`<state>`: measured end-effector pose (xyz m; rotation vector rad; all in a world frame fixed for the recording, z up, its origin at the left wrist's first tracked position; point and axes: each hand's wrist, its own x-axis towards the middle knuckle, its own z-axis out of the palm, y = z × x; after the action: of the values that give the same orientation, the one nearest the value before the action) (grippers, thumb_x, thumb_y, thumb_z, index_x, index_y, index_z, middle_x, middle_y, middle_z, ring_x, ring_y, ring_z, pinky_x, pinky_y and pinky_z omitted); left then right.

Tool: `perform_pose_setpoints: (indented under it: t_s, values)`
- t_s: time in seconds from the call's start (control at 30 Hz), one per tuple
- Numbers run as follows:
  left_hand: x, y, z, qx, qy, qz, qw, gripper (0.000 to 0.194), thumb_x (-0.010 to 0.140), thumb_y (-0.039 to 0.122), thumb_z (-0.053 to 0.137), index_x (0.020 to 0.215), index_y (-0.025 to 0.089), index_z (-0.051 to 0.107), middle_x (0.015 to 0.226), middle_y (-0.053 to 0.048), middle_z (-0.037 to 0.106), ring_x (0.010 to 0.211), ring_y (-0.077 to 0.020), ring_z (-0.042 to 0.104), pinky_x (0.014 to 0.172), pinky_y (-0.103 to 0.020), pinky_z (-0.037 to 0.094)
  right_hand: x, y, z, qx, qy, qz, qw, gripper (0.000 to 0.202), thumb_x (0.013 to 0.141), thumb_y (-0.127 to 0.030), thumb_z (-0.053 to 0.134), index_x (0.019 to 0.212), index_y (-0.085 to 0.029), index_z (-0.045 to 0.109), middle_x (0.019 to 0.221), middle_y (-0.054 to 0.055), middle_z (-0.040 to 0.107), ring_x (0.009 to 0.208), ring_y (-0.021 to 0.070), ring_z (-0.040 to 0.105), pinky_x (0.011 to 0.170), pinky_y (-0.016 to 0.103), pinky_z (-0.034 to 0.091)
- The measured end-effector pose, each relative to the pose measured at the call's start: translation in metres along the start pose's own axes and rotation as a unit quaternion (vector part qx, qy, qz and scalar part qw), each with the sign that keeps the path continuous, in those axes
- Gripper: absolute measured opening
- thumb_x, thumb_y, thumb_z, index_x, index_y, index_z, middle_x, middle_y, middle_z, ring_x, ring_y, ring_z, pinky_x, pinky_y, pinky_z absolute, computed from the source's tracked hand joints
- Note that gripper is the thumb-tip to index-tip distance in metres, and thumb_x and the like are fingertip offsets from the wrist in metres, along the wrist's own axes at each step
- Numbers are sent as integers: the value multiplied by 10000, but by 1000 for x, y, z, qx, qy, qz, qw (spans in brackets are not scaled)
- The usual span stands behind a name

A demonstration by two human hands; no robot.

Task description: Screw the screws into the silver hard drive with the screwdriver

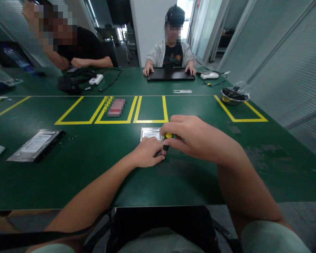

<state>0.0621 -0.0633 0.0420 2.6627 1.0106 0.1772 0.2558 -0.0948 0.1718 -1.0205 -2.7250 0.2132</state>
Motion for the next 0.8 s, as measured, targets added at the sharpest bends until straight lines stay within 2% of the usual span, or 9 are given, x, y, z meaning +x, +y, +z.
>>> perform_pose_setpoints:
  t_s: [0.1,0.23,0.43,0.7,0.8]
  values:
    - [0,0,0,-2,-3,-1,1000,148,832,351,595,856,221,662,906,-35,675,951,-260,566,790,-374,372,2,-1,4,-17,11,21,1000,162,934,-205,517,950,-136,662,929,80,583,770,162,503,681,279,346]
    - [0,0,0,-16,0,3,1000,113,819,330,605,856,234,652,938,-19,679,987,-261,559,816,-383,361,1,0,3,0,17,-7,1000,167,923,-155,520,1004,-137,664,987,90,595,856,172,531,737,273,369]
    - [-1,0,-1,-29,-5,5,1000,119,817,318,597,882,234,651,931,-16,678,985,-255,553,836,-381,359,-3,1,-4,5,-7,-35,999,190,912,-106,494,931,-143,680,910,69,642,845,169,556,762,275,390]
    - [0,1,-1,-25,-5,1,1000,98,818,311,600,837,227,646,861,-16,675,940,-253,564,758,-364,344,2,-1,5,-84,28,75,993,220,937,-318,562,868,-131,656,789,68,617,713,154,512,645,274,299]
    - [1,1,-1,-23,-4,-1,1000,103,819,316,600,842,230,653,848,-15,675,922,-251,562,770,-369,349,2,-1,4,-82,23,82,993,234,938,-343,565,872,-138,656,779,62,611,706,153,508,639,275,290]
